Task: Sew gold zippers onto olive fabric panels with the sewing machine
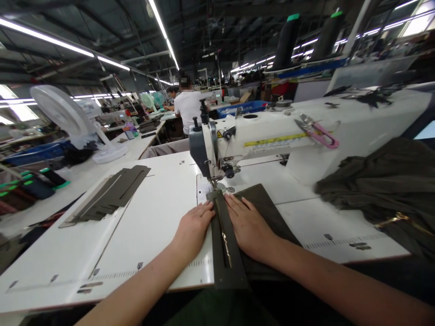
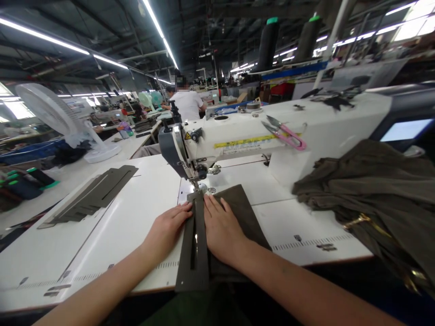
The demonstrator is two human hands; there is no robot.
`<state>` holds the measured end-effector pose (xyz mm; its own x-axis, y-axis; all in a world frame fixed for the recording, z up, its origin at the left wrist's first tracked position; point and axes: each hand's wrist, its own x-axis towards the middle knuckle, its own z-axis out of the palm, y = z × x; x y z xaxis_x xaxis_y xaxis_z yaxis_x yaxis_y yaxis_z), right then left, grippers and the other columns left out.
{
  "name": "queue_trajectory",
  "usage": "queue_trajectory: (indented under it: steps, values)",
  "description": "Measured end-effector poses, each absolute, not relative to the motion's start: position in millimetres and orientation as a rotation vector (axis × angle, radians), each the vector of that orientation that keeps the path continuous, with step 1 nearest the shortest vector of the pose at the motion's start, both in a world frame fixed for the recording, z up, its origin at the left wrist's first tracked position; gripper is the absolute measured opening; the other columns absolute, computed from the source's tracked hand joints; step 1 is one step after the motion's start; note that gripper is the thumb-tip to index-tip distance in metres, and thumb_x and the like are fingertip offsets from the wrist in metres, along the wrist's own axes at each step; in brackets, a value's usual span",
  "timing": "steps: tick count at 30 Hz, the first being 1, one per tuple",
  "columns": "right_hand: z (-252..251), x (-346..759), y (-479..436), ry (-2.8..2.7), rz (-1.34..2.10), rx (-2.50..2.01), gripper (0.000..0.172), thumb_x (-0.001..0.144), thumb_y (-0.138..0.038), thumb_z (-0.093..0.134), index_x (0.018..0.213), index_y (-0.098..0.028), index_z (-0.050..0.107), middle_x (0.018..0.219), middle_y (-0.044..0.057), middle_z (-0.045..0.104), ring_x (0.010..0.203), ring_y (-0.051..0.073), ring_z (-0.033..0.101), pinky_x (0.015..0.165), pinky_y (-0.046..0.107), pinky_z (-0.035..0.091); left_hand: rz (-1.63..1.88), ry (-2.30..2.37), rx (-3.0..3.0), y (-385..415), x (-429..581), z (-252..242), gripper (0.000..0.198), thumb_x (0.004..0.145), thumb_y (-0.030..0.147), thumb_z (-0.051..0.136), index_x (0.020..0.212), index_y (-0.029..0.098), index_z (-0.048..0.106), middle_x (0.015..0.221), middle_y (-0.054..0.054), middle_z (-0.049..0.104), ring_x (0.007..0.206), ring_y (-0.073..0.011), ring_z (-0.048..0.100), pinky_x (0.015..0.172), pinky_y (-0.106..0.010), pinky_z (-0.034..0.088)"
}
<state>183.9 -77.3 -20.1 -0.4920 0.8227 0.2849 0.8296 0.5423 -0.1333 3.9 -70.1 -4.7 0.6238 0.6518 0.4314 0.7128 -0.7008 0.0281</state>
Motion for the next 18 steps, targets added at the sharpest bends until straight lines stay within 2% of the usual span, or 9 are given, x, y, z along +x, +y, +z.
queue_trajectory:
  steps: [6, 9, 14, 18]
  values:
    - [-22.5, 183.3, -75.2, -2.431, -0.004, -1.327, 0.046, 0.087, -0.018, 0.035, 0.131, -0.006, 0.039, 0.137, 0.014, 0.036, 0.128, 0.024, 0.029, 0.103, 0.044, 0.024, -0.525, -1.225, -2.798, -70.3, 6.7, 4.7, 0.021, 0.083, 0.005, 0.044, 0.097, 0.012, 0.059, 0.121, -0.014, 0.056, 0.113, -0.0217, 0.052, 0.095, -0.039, 0.045]
    - [-19.8, 182.5, -74.9, -2.397, 0.039, -1.335, 0.046, 0.089, -0.017, 0.031, 0.135, -0.011, 0.035, 0.138, 0.013, 0.036, 0.128, 0.024, 0.029, 0.102, 0.046, 0.025, -0.433, -1.262, -2.81, -70.8, 7.6, 6.7, 0.023, 0.085, 0.007, 0.041, 0.1, 0.013, 0.057, 0.124, -0.014, 0.053, 0.115, -0.0213, 0.049, 0.096, -0.039, 0.045]
    - [-13.3, 183.9, -74.8, -2.389, 0.207, -1.311, 0.05, 0.088, -0.025, 0.038, 0.137, -0.025, 0.029, 0.139, 0.016, 0.033, 0.129, 0.029, 0.026, 0.101, 0.052, 0.022, -0.414, -1.161, -2.731, -66.8, 5.1, 1.8, 0.029, 0.089, 0.012, 0.033, 0.111, 0.009, 0.052, 0.119, -0.017, 0.056, 0.111, -0.0218, 0.053, 0.091, -0.037, 0.048]
    - [-10.3, 185.1, -74.0, -2.348, 0.318, -1.285, 0.048, 0.088, -0.029, 0.038, 0.136, -0.024, 0.031, 0.139, 0.019, 0.032, 0.13, 0.03, 0.024, 0.102, 0.053, 0.019, -0.418, -0.999, -2.653, -60.3, -1.0, -2.0, 0.031, 0.09, 0.016, 0.029, 0.113, 0.011, 0.049, 0.114, -0.016, 0.059, 0.105, -0.0221, 0.057, 0.084, -0.034, 0.053]
